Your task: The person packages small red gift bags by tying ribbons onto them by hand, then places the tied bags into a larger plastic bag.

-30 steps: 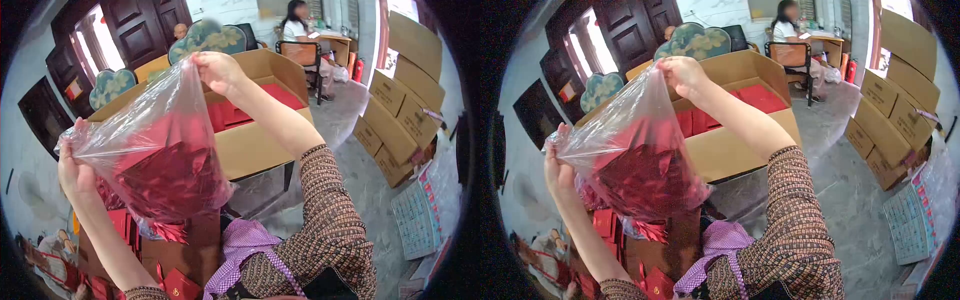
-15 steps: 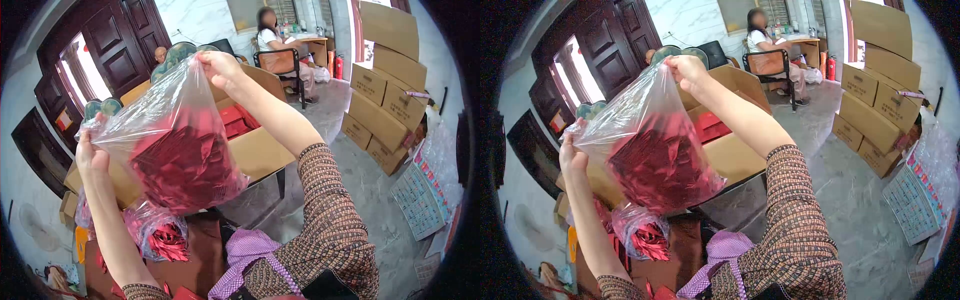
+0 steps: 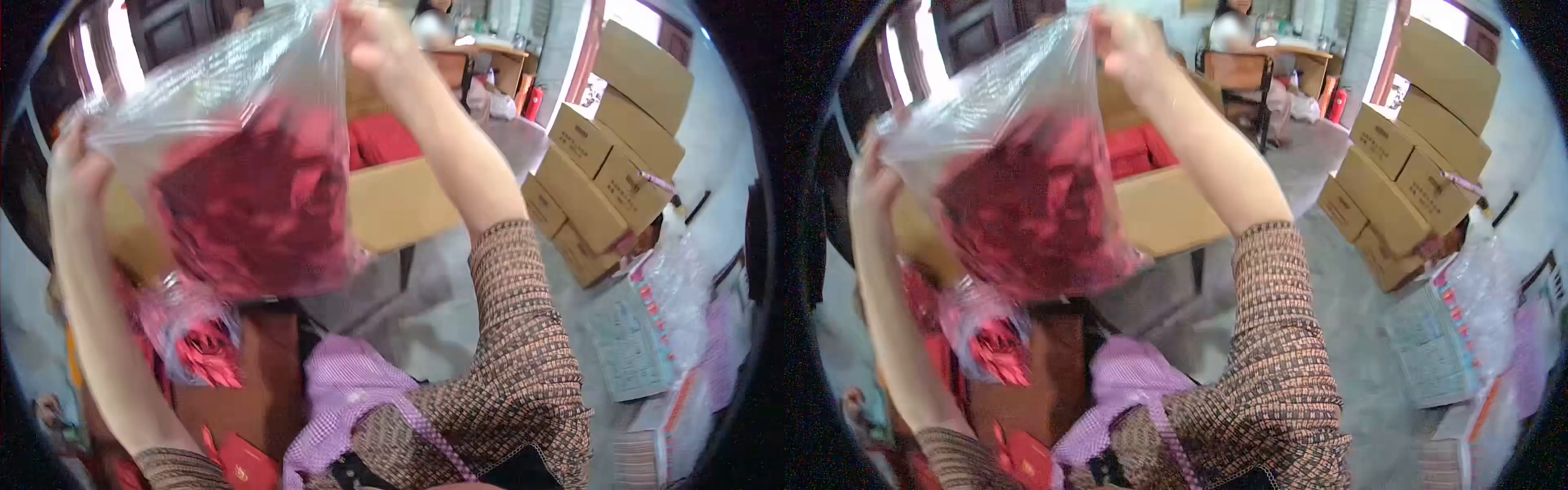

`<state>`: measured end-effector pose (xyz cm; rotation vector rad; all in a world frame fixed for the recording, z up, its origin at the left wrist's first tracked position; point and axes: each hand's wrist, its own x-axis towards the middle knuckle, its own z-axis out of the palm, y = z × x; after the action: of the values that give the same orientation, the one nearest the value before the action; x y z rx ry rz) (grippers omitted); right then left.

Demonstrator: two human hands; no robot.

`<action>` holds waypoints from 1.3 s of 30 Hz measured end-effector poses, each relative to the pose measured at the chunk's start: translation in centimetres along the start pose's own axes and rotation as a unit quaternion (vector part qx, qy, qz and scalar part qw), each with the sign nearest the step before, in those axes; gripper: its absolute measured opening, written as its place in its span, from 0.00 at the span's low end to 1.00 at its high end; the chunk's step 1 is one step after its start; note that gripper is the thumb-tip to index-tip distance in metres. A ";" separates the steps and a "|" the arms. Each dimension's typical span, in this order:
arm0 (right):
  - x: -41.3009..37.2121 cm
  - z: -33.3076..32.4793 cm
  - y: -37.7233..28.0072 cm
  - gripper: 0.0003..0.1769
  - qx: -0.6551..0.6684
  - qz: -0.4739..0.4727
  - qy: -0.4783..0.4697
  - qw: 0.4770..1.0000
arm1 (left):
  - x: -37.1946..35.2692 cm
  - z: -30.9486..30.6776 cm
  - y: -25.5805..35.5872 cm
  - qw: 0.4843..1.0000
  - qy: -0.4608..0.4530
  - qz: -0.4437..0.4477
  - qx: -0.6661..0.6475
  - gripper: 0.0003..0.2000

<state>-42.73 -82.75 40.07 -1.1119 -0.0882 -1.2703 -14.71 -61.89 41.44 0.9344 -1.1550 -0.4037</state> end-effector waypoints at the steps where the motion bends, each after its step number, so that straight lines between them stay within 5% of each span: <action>1: -0.9 1.2 -0.4 0.14 0.011 0.030 -0.014 0.999 | -3.2 1.3 0.8 0.951 -0.080 0.124 0.271 0.15; 2: -3.2 1.8 -0.4 0.12 -0.120 -0.082 -0.165 0.976 | -3.6 0.9 -0.2 0.951 -0.085 0.101 0.280 0.15; 3: -5.3 2.4 -0.4 0.11 -0.204 -0.221 -0.285 0.910 | -2.4 1.0 -0.7 0.995 0.015 0.008 0.099 0.14; 5: -0.8 -1.7 1.3 0.07 0.006 0.012 0.005 1.000 | 1.5 0.9 -0.6 0.930 0.182 -0.131 -0.291 0.13; 7: -1.1 -2.0 2.2 0.08 0.001 0.018 0.006 1.000 | 1.6 -1.7 -2.5 0.978 0.043 -0.063 -0.193 0.13; 10: -2.8 -0.2 2.2 0.06 0.020 0.023 0.035 0.999 | -0.3 0.3 -0.5 0.924 0.135 -0.133 -0.332 0.17; 39: -2.1 0.3 6.9 0.05 -0.010 0.079 0.017 0.997 | -0.3 -5.3 -3.2 0.931 0.144 -0.155 -0.299 0.19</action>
<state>-37.90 -81.80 34.72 -1.0934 0.0378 -1.1490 -9.43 -61.34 38.16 0.6028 -0.5547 -0.7949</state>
